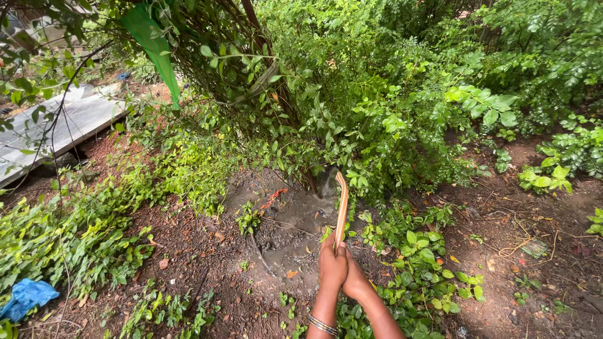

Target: The person waters plants in a garden area using a hose and then adjusts the hose by hand.

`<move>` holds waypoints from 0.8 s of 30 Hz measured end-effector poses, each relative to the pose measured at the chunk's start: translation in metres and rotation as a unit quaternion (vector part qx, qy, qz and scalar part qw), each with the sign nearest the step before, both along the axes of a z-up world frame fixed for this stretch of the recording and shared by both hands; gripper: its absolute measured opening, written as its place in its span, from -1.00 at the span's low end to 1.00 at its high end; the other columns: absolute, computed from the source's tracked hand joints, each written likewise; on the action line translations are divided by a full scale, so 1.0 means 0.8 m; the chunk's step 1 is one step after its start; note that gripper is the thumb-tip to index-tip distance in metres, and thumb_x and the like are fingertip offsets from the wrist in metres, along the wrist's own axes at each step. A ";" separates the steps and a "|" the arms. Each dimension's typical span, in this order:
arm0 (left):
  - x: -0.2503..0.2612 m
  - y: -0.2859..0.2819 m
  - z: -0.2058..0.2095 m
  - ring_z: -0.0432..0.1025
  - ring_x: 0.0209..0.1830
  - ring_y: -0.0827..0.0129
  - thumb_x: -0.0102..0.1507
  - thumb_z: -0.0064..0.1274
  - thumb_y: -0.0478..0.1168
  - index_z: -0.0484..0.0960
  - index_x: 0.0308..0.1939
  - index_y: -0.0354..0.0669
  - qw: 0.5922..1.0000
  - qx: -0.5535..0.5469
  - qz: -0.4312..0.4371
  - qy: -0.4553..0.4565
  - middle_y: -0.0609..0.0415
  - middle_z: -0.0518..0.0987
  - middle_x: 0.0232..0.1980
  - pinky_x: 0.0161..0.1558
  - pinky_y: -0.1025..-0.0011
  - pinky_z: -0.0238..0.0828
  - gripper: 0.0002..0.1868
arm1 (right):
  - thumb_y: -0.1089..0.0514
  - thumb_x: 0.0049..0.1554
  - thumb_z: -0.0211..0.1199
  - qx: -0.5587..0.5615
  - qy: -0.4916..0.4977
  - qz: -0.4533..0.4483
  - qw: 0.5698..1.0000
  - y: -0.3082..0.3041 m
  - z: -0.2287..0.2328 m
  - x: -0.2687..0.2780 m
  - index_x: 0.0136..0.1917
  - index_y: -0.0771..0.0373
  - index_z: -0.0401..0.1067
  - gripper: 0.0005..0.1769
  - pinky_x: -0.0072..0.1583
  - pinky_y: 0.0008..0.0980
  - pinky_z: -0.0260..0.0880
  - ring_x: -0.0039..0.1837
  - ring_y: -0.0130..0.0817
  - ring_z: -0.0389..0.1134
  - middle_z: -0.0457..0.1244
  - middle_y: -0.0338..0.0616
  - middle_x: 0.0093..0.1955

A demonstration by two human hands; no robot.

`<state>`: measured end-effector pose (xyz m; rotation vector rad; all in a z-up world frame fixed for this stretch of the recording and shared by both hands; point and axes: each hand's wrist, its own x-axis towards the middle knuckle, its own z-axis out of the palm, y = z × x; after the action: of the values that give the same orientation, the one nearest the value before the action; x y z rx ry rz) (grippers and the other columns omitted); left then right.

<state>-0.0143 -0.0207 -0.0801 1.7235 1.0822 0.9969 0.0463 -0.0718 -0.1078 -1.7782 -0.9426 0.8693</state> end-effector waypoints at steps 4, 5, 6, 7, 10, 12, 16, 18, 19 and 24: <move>0.001 -0.007 0.011 0.48 0.24 0.04 0.30 0.00 -0.21 0.51 0.32 -0.14 0.999 0.016 -0.005 -0.034 -0.17 0.57 0.24 0.26 0.21 0.34 -0.53 | -0.12 0.35 -0.21 0.076 0.008 0.011 0.997 -0.005 0.005 0.003 0.61 0.13 -0.03 -0.37 0.40 -0.26 0.27 0.46 -0.29 0.25 0.23 0.02 0.46; 0.001 -0.008 0.012 0.48 0.24 0.04 0.30 0.00 -0.21 0.51 0.32 -0.14 0.999 0.016 -0.006 -0.034 -0.17 0.57 0.24 0.26 0.21 0.34 -0.53 | -0.10 0.35 -0.19 0.077 -0.009 0.010 0.997 -0.008 0.011 0.002 0.61 0.13 -0.04 -0.37 0.41 -0.26 0.26 0.48 -0.27 0.25 0.22 0.03 0.47; 0.000 -0.008 0.012 0.49 0.22 0.07 0.30 0.01 -0.20 0.49 0.32 -0.14 0.999 0.008 -0.012 -0.037 -0.16 0.58 0.22 0.24 0.21 0.35 -0.52 | -0.10 0.35 -0.19 0.077 -0.010 0.009 0.997 -0.011 0.020 -0.001 0.61 0.13 -0.04 -0.37 0.41 -0.26 0.26 0.48 -0.27 0.25 0.22 0.03 0.47; 0.000 -0.008 0.013 0.50 0.21 0.10 0.31 0.03 -0.19 0.47 0.33 -0.15 0.999 0.000 -0.019 -0.041 -0.15 0.59 0.21 0.23 0.22 0.36 -0.51 | -0.07 0.33 -0.15 0.059 -0.023 0.023 0.998 -0.015 0.032 -0.003 0.63 0.10 -0.09 -0.34 0.40 -0.23 0.25 0.49 -0.22 0.21 0.18 0.04 0.49; -0.008 0.006 0.017 0.58 0.08 0.17 0.31 0.05 -0.12 0.46 0.36 -0.12 0.996 -0.057 -0.055 -0.044 -0.12 0.67 0.10 0.15 0.26 0.44 -0.47 | -0.02 0.30 -0.07 -0.047 -0.071 0.041 0.996 -0.027 0.065 -0.016 0.66 0.03 -0.19 -0.26 0.38 -0.17 0.29 0.45 -0.12 0.26 0.19 0.04 0.47; -0.011 0.014 0.019 0.59 0.03 0.19 0.30 0.09 -0.11 0.49 0.34 -0.16 0.996 -0.047 -0.061 -0.051 -0.11 0.69 0.04 0.11 0.27 0.46 -0.48 | 0.00 0.28 -0.03 -0.132 -0.103 0.047 0.985 -0.032 0.074 -0.021 0.68 -0.01 -0.25 -0.21 0.36 -0.15 0.34 0.40 -0.07 0.33 0.24 0.04 0.44; -0.015 0.025 0.024 0.60 -0.09 0.31 0.31 0.08 -0.05 0.48 0.35 -0.10 0.995 -0.068 -0.065 -0.011 -0.02 0.75 -0.11 0.03 0.34 0.46 -0.46 | 0.21 0.11 0.17 -0.070 -0.109 0.082 0.988 -0.034 0.065 -0.028 0.68 0.02 -0.46 0.10 0.31 -0.12 0.38 0.33 0.00 0.36 0.21 0.12 0.41; -0.014 0.034 0.023 0.59 -0.16 0.26 0.31 0.06 -0.05 0.46 0.36 -0.09 0.993 -0.093 -0.069 0.002 -0.02 0.76 -0.15 -0.03 0.31 0.47 -0.46 | 0.21 0.11 0.18 -0.064 -0.101 0.084 0.989 -0.035 0.061 -0.031 0.67 0.03 -0.51 0.12 0.28 -0.10 0.40 0.30 0.00 0.38 0.23 0.13 0.38; -0.014 0.038 0.019 0.58 -0.24 0.21 0.31 0.03 -0.06 0.45 0.37 -0.08 0.990 -0.117 -0.071 0.014 -0.02 0.77 -0.19 -0.09 0.27 0.48 -0.45 | 0.24 0.09 0.17 -0.042 -0.111 0.079 0.990 -0.035 0.061 -0.033 0.67 0.05 -0.50 0.12 0.27 -0.09 0.39 0.29 0.00 0.38 0.27 0.14 0.34; 0.014 0.070 -0.027 0.60 -0.16 0.16 0.30 0.08 -0.10 0.60 0.21 -0.19 0.998 0.008 -0.057 0.018 -0.10 0.72 -0.16 -0.05 0.20 0.48 -0.56 | 0.33 0.05 0.17 -0.008 -0.123 0.037 0.992 -0.042 0.107 -0.028 0.63 0.06 -0.16 -0.03 0.22 -0.14 0.40 0.21 -0.08 0.45 0.40 0.09 0.21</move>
<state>-0.0029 0.0354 -0.1021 1.8015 0.9890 0.9102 0.0240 -0.1056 -0.0224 -1.9035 -1.1690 0.7144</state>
